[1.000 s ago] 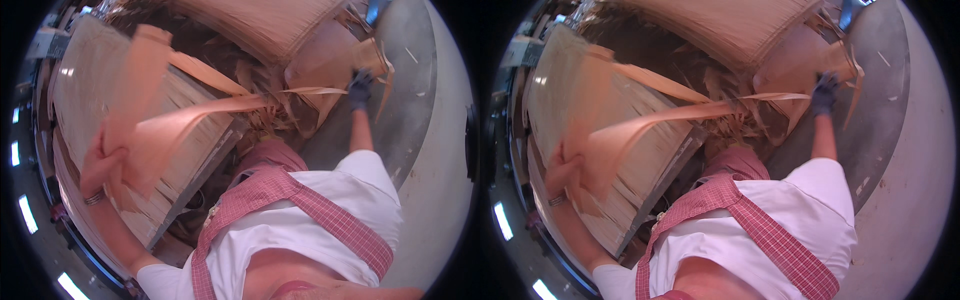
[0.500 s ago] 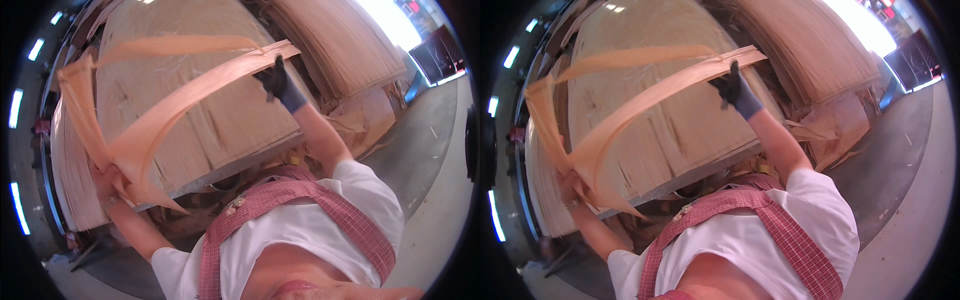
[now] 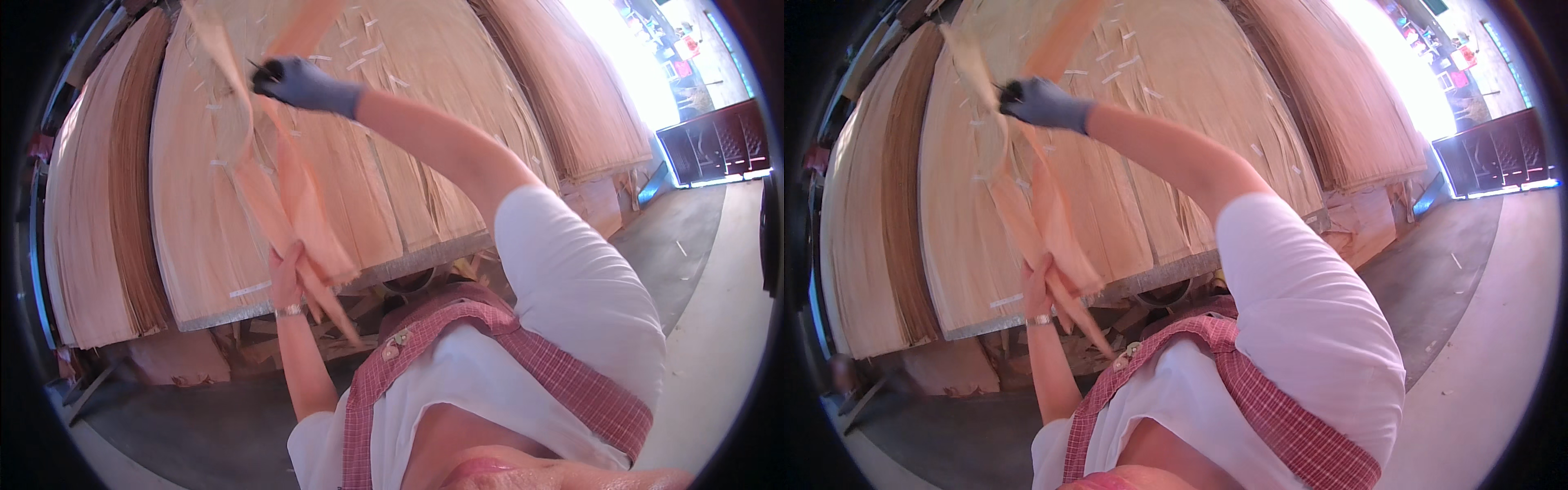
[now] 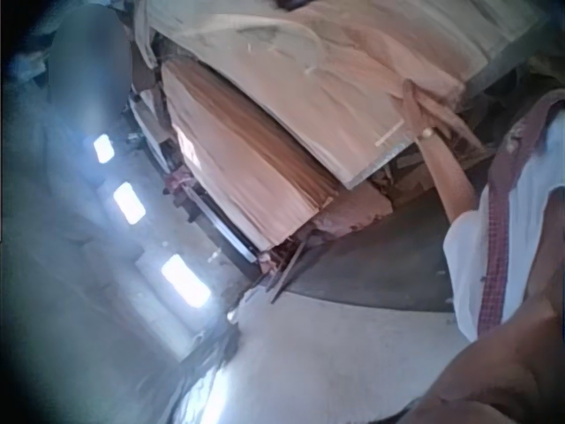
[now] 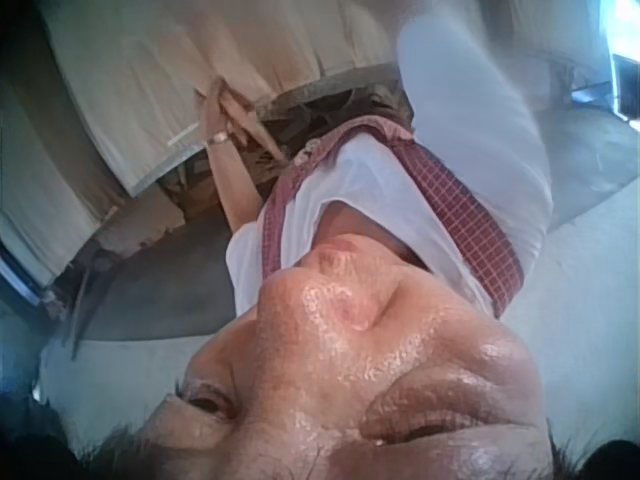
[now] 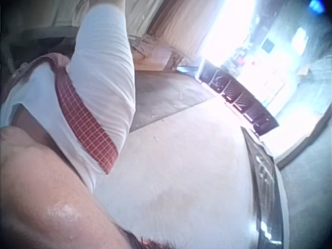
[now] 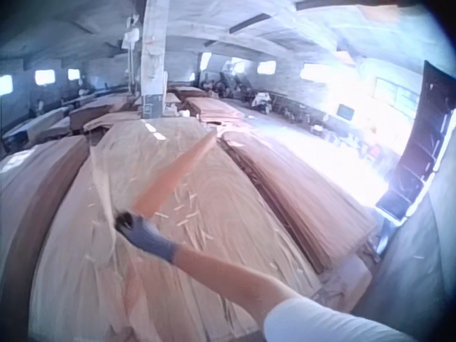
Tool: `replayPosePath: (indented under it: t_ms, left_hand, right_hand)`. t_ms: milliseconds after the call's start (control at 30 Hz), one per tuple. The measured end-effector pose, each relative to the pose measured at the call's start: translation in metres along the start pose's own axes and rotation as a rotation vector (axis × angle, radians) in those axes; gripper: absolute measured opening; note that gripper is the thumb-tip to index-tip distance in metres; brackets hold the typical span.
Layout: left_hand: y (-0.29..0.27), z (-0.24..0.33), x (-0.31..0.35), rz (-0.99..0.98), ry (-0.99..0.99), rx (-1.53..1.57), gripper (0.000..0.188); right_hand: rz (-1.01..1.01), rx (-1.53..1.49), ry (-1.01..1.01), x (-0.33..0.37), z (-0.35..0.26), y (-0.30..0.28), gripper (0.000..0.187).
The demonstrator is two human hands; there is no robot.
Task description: The person tapes together thin wood veneer sheets, applying adhesive tape along the joints, trimming excess tape, and moving the sheets to a different stack.
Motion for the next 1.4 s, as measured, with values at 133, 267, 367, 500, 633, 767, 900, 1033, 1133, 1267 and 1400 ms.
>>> replayPosePath:
  t_ms: [133,267,367,500,633,767,900,1033,1133,1267,1400]
  left_hand:
    - [0.04,0.005,-0.02,0.005,0.103,0.086,0.052]
    - [0.039,0.007,-0.03,-0.01,0.192,-0.04,0.053]
    - [0.004,0.009,-0.04,0.153,0.129,-0.21,0.061]
    - [-0.04,0.031,-0.057,0.148,0.365,-0.532,0.074]
    - [-0.064,0.063,-0.071,0.249,0.569,-0.904,0.081]
    - [-0.114,0.085,-0.091,0.335,0.514,-1.039,0.078]
    - [-0.078,0.073,-0.117,0.144,0.251,-0.727,0.077]
    - [-0.083,0.07,-0.123,0.078,0.216,-0.477,0.08]
    - [-0.087,0.107,-0.128,0.097,0.349,-0.7,0.08]
    - [-0.087,0.161,-0.113,0.4,0.652,-1.478,0.083]
    - [-0.016,0.188,-0.062,0.295,1.089,-1.563,0.06]
  right_hand:
    - [0.017,0.059,0.266,0.133,0.065,0.041,0.034]
    - [-0.084,0.08,0.485,0.26,0.093,0.054,0.028]
    - [-0.202,0.188,0.493,0.306,0.069,0.03,0.03]
    - [-0.238,0.961,0.256,0.327,0.083,0.018,0.038]
    - [-0.254,0.515,0.403,0.339,0.109,0.0,0.038]
    - [0.111,0.275,0.626,0.343,0.123,-0.063,0.033]
    - [0.104,0.534,0.751,0.392,0.126,-0.074,0.029]
    - [0.13,0.385,0.825,0.415,0.064,-0.01,0.026]
    - [0.073,0.344,0.821,0.411,0.014,0.043,0.026]
    - [0.019,0.348,0.788,0.422,-0.031,0.08,0.029]
    - [0.077,0.464,0.886,0.46,-0.049,0.071,0.029]
Point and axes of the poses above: each hand's wrist, its own x-axis away from the middle knuckle, its own y-axis out of the palm, z = x × y, the point moved 8 cm from there along -x, towards the middle knuckle, and after that the axes turned 11 degrees about x, right-handed, at the moved point
